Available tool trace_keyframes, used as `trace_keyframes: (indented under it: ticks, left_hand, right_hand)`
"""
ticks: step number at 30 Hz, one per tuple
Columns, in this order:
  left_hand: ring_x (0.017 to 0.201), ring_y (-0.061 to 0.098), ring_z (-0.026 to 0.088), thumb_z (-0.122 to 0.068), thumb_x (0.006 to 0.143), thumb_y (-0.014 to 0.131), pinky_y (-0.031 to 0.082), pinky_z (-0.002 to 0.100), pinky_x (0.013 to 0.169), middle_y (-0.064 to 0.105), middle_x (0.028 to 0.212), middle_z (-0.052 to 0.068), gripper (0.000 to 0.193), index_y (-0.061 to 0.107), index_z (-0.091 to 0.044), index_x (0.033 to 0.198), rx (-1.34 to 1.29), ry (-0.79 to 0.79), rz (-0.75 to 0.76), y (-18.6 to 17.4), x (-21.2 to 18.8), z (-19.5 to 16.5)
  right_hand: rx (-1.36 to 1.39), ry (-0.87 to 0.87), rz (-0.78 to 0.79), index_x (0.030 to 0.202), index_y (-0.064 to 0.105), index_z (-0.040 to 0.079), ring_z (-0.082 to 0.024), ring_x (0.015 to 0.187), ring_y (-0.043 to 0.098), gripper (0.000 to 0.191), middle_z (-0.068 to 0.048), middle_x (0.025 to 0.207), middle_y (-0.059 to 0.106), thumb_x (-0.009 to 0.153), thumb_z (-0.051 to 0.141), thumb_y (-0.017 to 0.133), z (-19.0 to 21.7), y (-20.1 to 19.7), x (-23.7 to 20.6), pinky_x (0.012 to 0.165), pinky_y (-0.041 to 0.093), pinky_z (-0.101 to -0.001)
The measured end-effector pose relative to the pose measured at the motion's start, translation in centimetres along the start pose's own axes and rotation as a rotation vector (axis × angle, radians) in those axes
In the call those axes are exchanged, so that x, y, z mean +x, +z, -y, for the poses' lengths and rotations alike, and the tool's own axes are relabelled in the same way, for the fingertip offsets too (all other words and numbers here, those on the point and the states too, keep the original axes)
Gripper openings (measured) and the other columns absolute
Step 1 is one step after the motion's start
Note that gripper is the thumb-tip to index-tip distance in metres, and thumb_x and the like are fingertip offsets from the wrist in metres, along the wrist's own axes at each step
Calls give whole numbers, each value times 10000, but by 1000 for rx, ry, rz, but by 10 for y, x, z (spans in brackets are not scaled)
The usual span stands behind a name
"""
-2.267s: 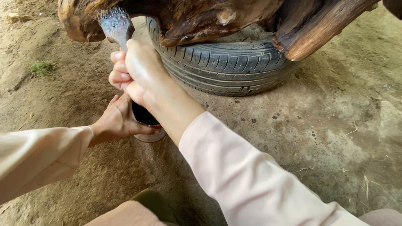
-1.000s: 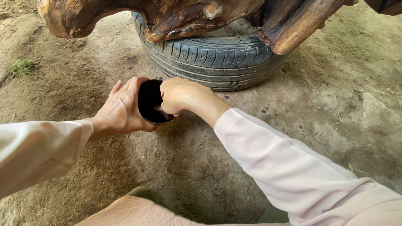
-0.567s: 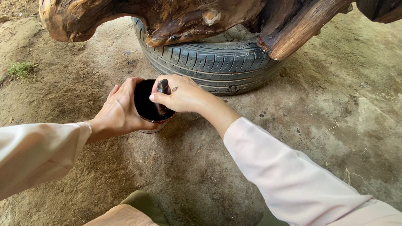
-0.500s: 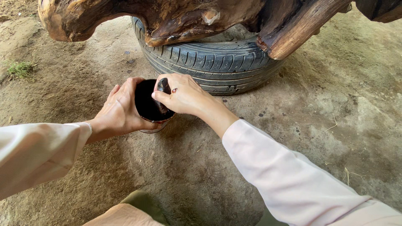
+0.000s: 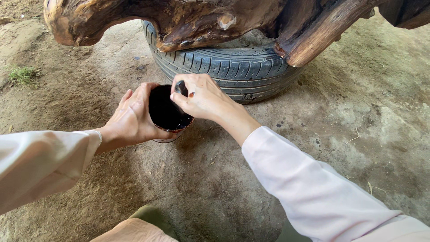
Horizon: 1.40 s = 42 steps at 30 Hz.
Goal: The person applies dark varnish to a large, irregularly shaped wooden object using a paintbrush. They repeatedly dip the brush into a can of varnish and brush the liquid onto the wood's surface, focusing on the lower sections and crevices.
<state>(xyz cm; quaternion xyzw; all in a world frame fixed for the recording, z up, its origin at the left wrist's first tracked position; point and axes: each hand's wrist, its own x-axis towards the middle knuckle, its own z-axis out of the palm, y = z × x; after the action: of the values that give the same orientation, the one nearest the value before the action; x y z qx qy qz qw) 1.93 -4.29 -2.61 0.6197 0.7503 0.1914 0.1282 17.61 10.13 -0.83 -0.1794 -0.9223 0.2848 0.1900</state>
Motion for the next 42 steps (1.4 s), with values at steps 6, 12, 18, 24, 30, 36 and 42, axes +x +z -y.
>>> trace_keyframes:
  ticks: [6, 12, 18, 24, 30, 36, 42]
  left_hand:
    - [1346, 485, 308, -493, 476, 956, 239, 506, 1206, 536, 1367, 178, 1235, 330, -31, 1434, -12, -35, -4, -1, -4, -6]
    - [1241, 526, 341, -411, 466, 994, 406, 453, 1103, 549, 1320, 177, 1248, 321, -33, 1446, -65, -225, 31, -10, -1, -6]
    - [1238, 533, 352, -423, 471, 1010, 417, 466, 1101, 561, 1305, 196, 1237, 333, -7, 1419, -53, -189, -9, -11, 2, -4]
    - [1221, 583, 349, -428, 474, 998, 469, 435, 1083, 581, 1287, 223, 1242, 331, 45, 1409, -111, -166, -12, -10, 7, -5]
    - [1237, 578, 359, -419, 514, 1001, 466, 438, 1071, 581, 1299, 232, 1201, 347, 44, 1408, -102, -136, -56, -16, 9, -10]
    - [1238, 589, 350, -426, 520, 994, 476, 417, 1079, 580, 1310, 243, 1199, 342, 55, 1403, -154, -111, -64, -15, 15, -7]
    - [1246, 576, 358, -441, 509, 999, 459, 421, 1078, 573, 1311, 246, 1230, 328, 48, 1416, -170, -111, -77, -13, 18, -3]
  right_hand:
    - [117, 137, 84, 900, 753, 154, -275, 806, 743, 214, -111, 829, 759, 822, 344, 691, 1, 1, -5, 763, 581, -408]
    - [83, 7, 54, 930, 738, 147, -209, 767, 740, 217, -89, 832, 751, 864, 342, 670, 28, -22, 4, 694, 582, -372]
    - [-76, -120, 102, 963, 693, 103, -240, 682, 702, 232, -118, 750, 716, 894, 324, 680, 42, -58, 2, 650, 539, -397]
    - [-88, -210, 4, 953, 705, 99, -234, 716, 706, 217, -100, 783, 719, 922, 313, 689, 41, -76, -6, 673, 541, -386]
    - [-85, -99, -106, 956, 706, 122, -163, 615, 644, 233, -60, 709, 675, 919, 351, 690, 43, -79, -17, 599, 499, -351]
    - [-84, -38, -181, 962, 729, 146, -117, 558, 551, 219, -11, 670, 640, 941, 358, 676, 41, -80, -26, 533, 424, -324]
    - [-118, -10, -223, 961, 719, 147, -103, 534, 543, 209, 11, 656, 643, 966, 349, 663, 43, -83, -29, 542, 434, -320]
